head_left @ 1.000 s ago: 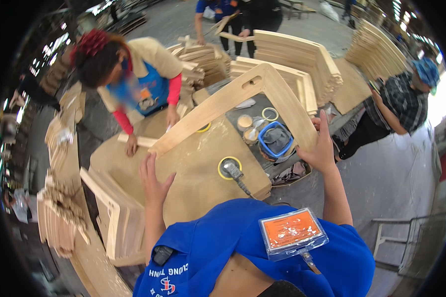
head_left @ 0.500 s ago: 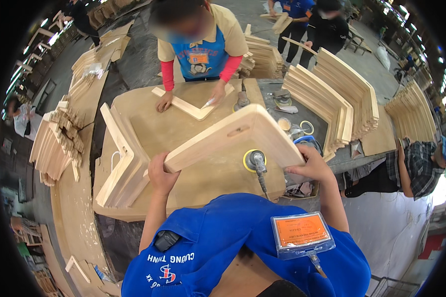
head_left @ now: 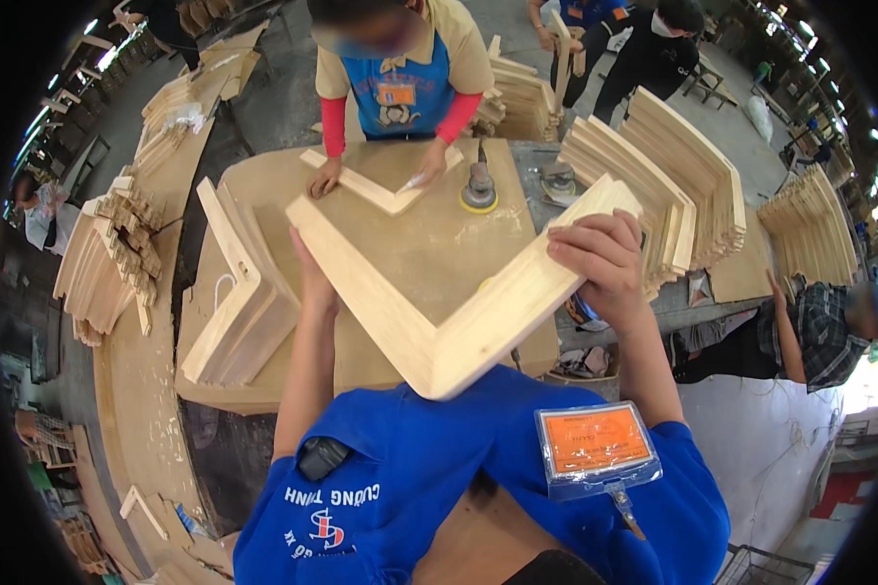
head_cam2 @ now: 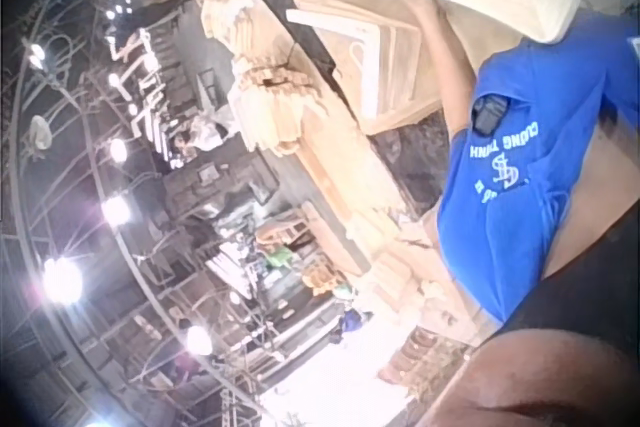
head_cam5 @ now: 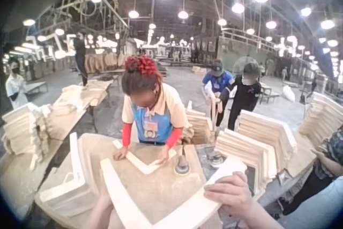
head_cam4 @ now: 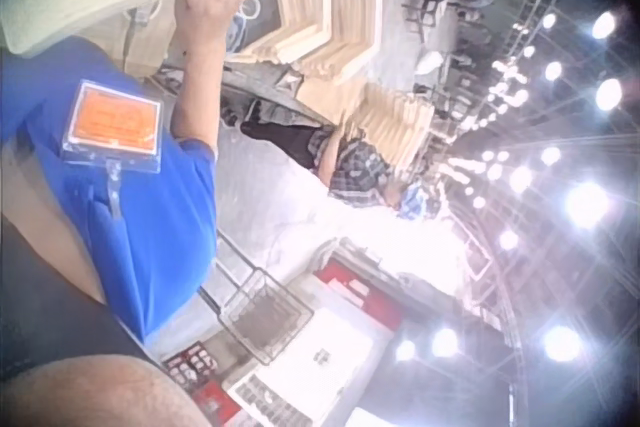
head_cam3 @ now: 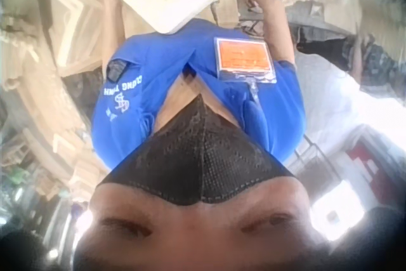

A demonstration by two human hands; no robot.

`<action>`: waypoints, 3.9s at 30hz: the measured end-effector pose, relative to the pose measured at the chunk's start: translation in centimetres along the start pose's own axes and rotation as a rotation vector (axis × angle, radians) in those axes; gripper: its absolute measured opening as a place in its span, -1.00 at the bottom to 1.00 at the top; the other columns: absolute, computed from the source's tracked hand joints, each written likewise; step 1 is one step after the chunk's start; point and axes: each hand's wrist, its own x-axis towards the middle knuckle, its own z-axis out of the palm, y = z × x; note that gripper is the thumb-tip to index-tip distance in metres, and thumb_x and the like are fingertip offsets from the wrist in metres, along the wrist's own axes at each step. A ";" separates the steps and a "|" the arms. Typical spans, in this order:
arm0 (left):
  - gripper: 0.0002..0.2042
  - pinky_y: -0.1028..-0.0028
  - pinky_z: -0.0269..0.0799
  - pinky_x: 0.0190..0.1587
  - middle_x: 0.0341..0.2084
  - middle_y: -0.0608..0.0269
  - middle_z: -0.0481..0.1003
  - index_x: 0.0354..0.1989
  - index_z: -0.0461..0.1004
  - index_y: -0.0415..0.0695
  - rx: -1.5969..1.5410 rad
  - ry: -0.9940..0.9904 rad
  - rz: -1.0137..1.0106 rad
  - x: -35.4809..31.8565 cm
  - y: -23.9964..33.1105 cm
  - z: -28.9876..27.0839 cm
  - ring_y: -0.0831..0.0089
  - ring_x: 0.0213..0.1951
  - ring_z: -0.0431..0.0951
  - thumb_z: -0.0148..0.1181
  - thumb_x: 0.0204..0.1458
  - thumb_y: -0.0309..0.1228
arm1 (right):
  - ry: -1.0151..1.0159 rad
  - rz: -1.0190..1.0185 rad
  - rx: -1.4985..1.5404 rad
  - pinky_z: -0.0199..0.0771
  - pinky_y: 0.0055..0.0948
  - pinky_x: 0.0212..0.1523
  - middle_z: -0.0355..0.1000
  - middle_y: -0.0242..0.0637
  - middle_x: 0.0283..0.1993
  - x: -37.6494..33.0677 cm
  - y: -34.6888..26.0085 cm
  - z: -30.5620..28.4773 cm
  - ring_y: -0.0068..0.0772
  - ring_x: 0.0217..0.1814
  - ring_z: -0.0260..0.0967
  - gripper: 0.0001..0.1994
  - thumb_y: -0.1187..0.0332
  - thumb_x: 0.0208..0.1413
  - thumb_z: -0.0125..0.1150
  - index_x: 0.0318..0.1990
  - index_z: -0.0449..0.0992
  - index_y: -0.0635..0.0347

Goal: The person uses a handheld orbital sander to smooth L-shaped wooden parts on a workbench. They pick up parts, sand edges and corners, flip pieces, and stack finished parts. Other workers are visible in the background performing similar tasks.

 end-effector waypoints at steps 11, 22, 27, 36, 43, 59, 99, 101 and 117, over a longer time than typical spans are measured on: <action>-0.30 0.28 0.45 -0.26 -0.46 0.14 0.41 0.00 0.31 -0.24 -0.880 -0.248 -0.254 -1.7 2.7 2.8 0.27 -0.40 0.44 -0.49 0.18 0.21 | 0.153 0.211 -0.169 -0.07 -0.11 0.29 0.45 -0.41 -0.02 -2.9 1.0 4.7 -0.11 0.18 0.19 -0.62 0.46 -0.28 0.33 -0.18 0.59 -0.04; -0.18 0.35 0.37 -0.36 -0.51 0.19 0.34 0.02 0.31 -0.15 -0.695 -0.070 -0.124 -3.4 5.5 1.0 0.34 -0.46 0.39 -0.43 0.02 0.40 | 0.060 0.430 -0.113 0.00 -0.02 0.27 0.06 0.13 0.28 -5.3 1.5 10.7 0.24 0.31 -0.04 -0.29 0.35 -0.18 0.34 0.20 0.21 0.30; -0.23 0.30 0.43 -0.29 -0.45 0.15 0.37 0.03 0.31 -0.14 -0.605 -0.103 -0.137 -3.5 7.5 0.6 0.30 -0.42 0.42 -0.42 0.06 0.35 | -0.095 0.579 0.034 -0.01 -0.07 0.28 0.00 0.22 0.29 -9.7 0.2 16.8 0.26 0.32 -0.06 -0.26 0.37 -0.14 0.30 0.25 0.13 0.30; -0.52 0.40 0.43 -0.08 -0.18 0.09 0.43 0.05 0.23 -0.25 -0.324 -0.267 0.207 -11.5 7.0 7.3 0.41 -0.17 0.48 0.14 0.07 -0.18 | -0.285 0.856 1.336 0.28 -0.38 0.14 0.26 -0.11 0.18 -7.7 -8.3 25.9 -0.25 0.14 0.28 -0.22 0.32 -0.04 0.32 0.33 0.03 0.13; -0.42 0.34 0.44 -0.17 -0.23 -0.03 0.47 -0.02 0.25 -0.30 0.453 0.188 0.285 -5.9 14.0 -2.1 0.27 -0.22 0.52 0.32 -0.13 -0.19 | -0.778 0.373 0.907 0.35 -0.26 0.12 0.22 -0.06 0.22 -5.6 -9.7 22.8 -0.15 0.20 0.26 -0.21 0.15 -0.07 0.36 0.30 0.10 0.08; -0.38 0.12 0.33 0.01 -0.14 -0.12 0.48 -0.12 0.47 -0.27 1.643 0.481 0.114 7.1 6.8 -17.6 -0.06 -0.06 0.45 0.18 -0.09 0.12 | -0.656 1.071 0.957 0.46 -0.42 -0.11 0.44 -0.16 -0.08 -15.9 -2.4 17.3 -0.37 -0.12 0.44 -0.46 0.18 -0.04 0.35 0.09 0.39 0.23; -0.71 0.19 0.34 -0.06 -0.25 0.01 0.46 -0.26 0.51 -0.16 1.381 -0.127 0.408 -7.8 -7.6 -4.9 0.03 -0.14 0.42 0.30 -0.21 -0.37 | -0.111 1.778 -0.315 0.46 -0.22 -0.10 0.49 0.11 -0.20 -32.3 35.7 0.0 0.00 -0.12 0.48 -0.42 0.16 -0.32 0.41 -0.17 0.46 0.45; -0.72 0.21 0.35 -0.07 -0.25 0.02 0.47 -0.25 0.51 -0.16 1.351 -0.160 0.391 -7.8 -7.8 -4.7 0.04 -0.14 0.44 0.30 -0.19 -0.37 | -0.048 1.775 -0.268 0.49 -0.24 -0.20 0.51 0.07 -0.25 -31.4 35.6 -0.7 -0.07 -0.22 0.51 -0.46 0.18 -0.34 0.41 -0.23 0.48 0.47; -0.71 0.36 0.39 -0.06 -0.25 0.14 0.53 -0.10 0.48 -0.19 0.826 -0.238 0.009 -3.3 -7.7 -2.5 0.35 -0.15 0.52 0.24 0.00 -0.37 | 0.109 1.367 -0.141 0.37 -0.28 0.00 0.41 0.06 -0.05 -22.5 18.3 -3.6 -0.08 0.01 0.39 -0.23 0.25 -0.45 0.46 0.03 0.30 0.39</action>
